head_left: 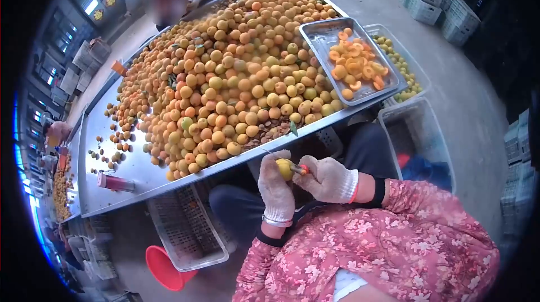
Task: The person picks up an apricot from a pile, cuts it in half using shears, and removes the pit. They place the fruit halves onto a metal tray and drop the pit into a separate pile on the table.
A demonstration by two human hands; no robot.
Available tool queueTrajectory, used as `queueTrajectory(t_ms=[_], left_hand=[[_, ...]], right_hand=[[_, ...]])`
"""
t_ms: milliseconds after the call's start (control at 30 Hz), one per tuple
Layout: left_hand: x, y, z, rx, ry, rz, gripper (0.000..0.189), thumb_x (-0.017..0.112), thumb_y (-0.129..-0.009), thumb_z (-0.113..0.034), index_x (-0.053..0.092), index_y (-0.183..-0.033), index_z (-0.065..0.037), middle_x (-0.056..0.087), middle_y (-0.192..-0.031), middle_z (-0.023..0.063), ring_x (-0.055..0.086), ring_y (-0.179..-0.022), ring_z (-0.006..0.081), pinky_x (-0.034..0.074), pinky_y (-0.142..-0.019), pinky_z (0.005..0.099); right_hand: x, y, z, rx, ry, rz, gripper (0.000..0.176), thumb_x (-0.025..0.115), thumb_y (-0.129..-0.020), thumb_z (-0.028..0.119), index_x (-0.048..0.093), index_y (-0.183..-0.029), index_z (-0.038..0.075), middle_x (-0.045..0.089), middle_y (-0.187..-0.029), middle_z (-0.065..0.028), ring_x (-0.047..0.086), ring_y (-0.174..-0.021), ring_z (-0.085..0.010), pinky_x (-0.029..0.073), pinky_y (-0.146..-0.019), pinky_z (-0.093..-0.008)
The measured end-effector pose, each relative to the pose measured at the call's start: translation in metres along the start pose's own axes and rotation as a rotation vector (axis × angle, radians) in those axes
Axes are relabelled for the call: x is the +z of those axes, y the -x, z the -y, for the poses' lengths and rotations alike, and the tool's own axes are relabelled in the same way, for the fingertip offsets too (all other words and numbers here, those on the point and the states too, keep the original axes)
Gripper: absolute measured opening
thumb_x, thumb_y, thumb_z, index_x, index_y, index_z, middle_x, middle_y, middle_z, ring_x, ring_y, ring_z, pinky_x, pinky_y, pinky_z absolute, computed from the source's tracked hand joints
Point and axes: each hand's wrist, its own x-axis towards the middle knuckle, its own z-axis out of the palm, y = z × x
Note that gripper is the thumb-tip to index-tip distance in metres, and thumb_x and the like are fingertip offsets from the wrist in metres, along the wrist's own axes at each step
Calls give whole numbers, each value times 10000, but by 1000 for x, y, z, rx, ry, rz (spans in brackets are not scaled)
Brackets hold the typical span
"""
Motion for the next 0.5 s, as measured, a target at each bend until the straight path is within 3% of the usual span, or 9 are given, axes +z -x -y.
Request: queueTrajectory(t_ms=[267,333,367,433,467,500], left_hand=[[-2,-1,17,7,-51,-26,467,351,-1014,-417,592,-946,-23,583,-837,37,548,-762,108,457,-716,255],[-3,-3,15,-24,-85,-20,457,352,-1015,-407,590,-936,-25,586,-830,37,549,-770,109,458,-723,260],[-4,-5,16,-7,-103,-22,460,348,-1016,-406,591,-928,-26,593,-827,37,560,-775,122,460,-734,267],[-4,-9,16,14,-122,-32,463,343,-1017,-405,592,-920,-27,600,-825,37,571,-781,134,463,-746,274],[-3,-11,15,33,-156,-26,453,356,-1012,-412,592,-927,-35,605,-837,39,581,-783,152,467,-749,280],[-3,-12,15,47,-191,-18,444,368,-1008,-419,592,-935,-43,609,-849,42,592,-785,170,472,-753,287]], right_hand=[[30,1,-28,17,-190,-61,254,593,-943,263,510,-875,33,612,-670,-146,639,-643,-333,484,-571,-374],[43,-5,-26,-36,-545,-174,284,547,-969,315,514,-872,51,568,-626,-74,576,-510,-246,457,-484,-344],[38,-4,-25,-39,-545,-170,284,547,-969,315,514,-872,51,568,-626,-74,576,-510,-246,457,-484,-344],[11,-10,-3,733,-937,218,334,443,-1007,380,502,-826,106,445,-533,4,404,-376,-155,397,-444,-310],[8,-11,-6,732,-938,223,334,443,-1007,380,502,-826,106,445,-533,4,404,-376,-155,397,-444,-310],[7,-10,-10,767,-1163,316,404,407,-996,464,501,-811,118,382,-496,18,337,-345,-137,348,-421,-298]])
